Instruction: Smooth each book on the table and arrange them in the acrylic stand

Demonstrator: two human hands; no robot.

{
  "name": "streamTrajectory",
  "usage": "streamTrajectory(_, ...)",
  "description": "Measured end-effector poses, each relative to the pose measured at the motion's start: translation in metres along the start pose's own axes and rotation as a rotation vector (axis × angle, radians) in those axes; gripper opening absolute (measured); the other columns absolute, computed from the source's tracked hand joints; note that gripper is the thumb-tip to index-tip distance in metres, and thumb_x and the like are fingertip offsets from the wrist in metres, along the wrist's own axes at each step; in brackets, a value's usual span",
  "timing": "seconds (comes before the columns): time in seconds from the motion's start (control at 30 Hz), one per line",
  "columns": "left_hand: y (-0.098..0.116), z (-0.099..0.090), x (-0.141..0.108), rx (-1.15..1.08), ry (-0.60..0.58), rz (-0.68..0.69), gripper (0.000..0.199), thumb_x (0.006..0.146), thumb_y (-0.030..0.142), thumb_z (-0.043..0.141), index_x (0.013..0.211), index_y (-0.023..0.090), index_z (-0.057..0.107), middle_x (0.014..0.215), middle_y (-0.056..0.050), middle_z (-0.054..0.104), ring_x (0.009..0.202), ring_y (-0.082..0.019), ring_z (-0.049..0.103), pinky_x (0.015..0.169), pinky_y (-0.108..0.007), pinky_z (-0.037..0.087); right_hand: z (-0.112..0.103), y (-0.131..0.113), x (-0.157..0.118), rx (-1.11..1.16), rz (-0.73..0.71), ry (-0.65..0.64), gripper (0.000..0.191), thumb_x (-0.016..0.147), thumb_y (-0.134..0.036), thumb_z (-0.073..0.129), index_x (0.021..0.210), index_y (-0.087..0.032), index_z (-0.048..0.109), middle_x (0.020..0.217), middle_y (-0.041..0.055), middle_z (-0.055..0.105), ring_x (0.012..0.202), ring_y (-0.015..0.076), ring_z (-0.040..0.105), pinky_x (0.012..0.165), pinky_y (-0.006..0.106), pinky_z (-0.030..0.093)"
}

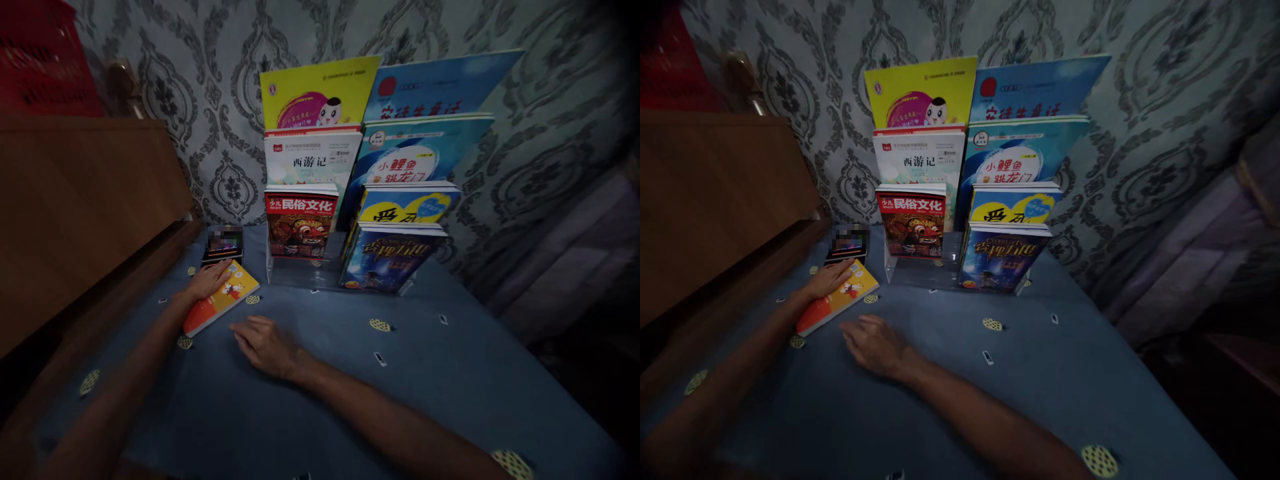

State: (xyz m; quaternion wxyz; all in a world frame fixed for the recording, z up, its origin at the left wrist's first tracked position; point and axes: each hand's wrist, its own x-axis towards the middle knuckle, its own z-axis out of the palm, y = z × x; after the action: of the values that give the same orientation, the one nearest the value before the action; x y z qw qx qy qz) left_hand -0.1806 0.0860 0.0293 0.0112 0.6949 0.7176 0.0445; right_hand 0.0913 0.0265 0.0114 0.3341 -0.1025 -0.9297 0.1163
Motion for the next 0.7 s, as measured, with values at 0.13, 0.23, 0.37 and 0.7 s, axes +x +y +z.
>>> streamTrajectory(0.13, 0.011, -0.004, -0.022, -0.012, -0.008, -0.007, 0.06, 0.101, 0.044, 0.026, 0.155, 0.018, 0.034, 0.157, -0.008, 0.043, 0.143, -0.022, 0.044, 0.117, -0.037, 0.033, -0.012, -0.006, -0.017, -0.021, -0.054, 0.006, 0.025, 0.1, -0.018, 0.047, 0.117, -0.012, 0.065, 0.087, 0.0074, 0.075, 0.082, 0.019, 0.069, 0.084, 0.032, 0.054)
streamTrajectory(0.23, 0.024, -0.005, -0.035, -0.024, -0.021, -0.013, 0.063, 0.101, 0.048, 0.024, 0.153, 0.015, 0.036, 0.155, -0.01, 0.047, 0.139, -0.024, 0.049, 0.114, -0.037, 0.036, -0.023, -0.011, -0.032, -0.053, -0.058, 0.002, 0.025, 0.101, -0.019, 0.046, 0.116, -0.012, 0.065, 0.086, 0.0073, 0.074, 0.081, 0.0183, 0.069, 0.085, 0.032, 0.054)
streamTrajectory(0.37, 0.048, -0.003, -0.051, -0.054, -0.028, 0.07, 0.061, 0.101, 0.046, 0.027, 0.153, 0.016, 0.037, 0.155, -0.009, 0.046, 0.141, -0.024, 0.047, 0.117, -0.038, 0.034, -0.04, -0.016, -0.05, -0.075, -0.048, 0.04, 0.026, 0.102, -0.02, 0.044, 0.113, -0.014, 0.066, 0.083, 0.0068, 0.074, 0.078, 0.018, 0.068, 0.079, 0.032, 0.054)
streamTrajectory(0.7, 0.135, 0.007, -0.068, -0.099, -0.046, 0.335, 0.059, 0.104, 0.05, 0.025, 0.153, 0.019, 0.036, 0.157, -0.008, 0.043, 0.146, -0.023, 0.04, 0.121, -0.042, 0.026, -0.071, -0.025, -0.071, -0.068, -0.091, 0.106, 0.024, 0.102, -0.016, 0.042, 0.108, -0.013, 0.065, 0.085, 0.0099, 0.072, 0.084, 0.0195, 0.066, 0.082, 0.034, 0.054)
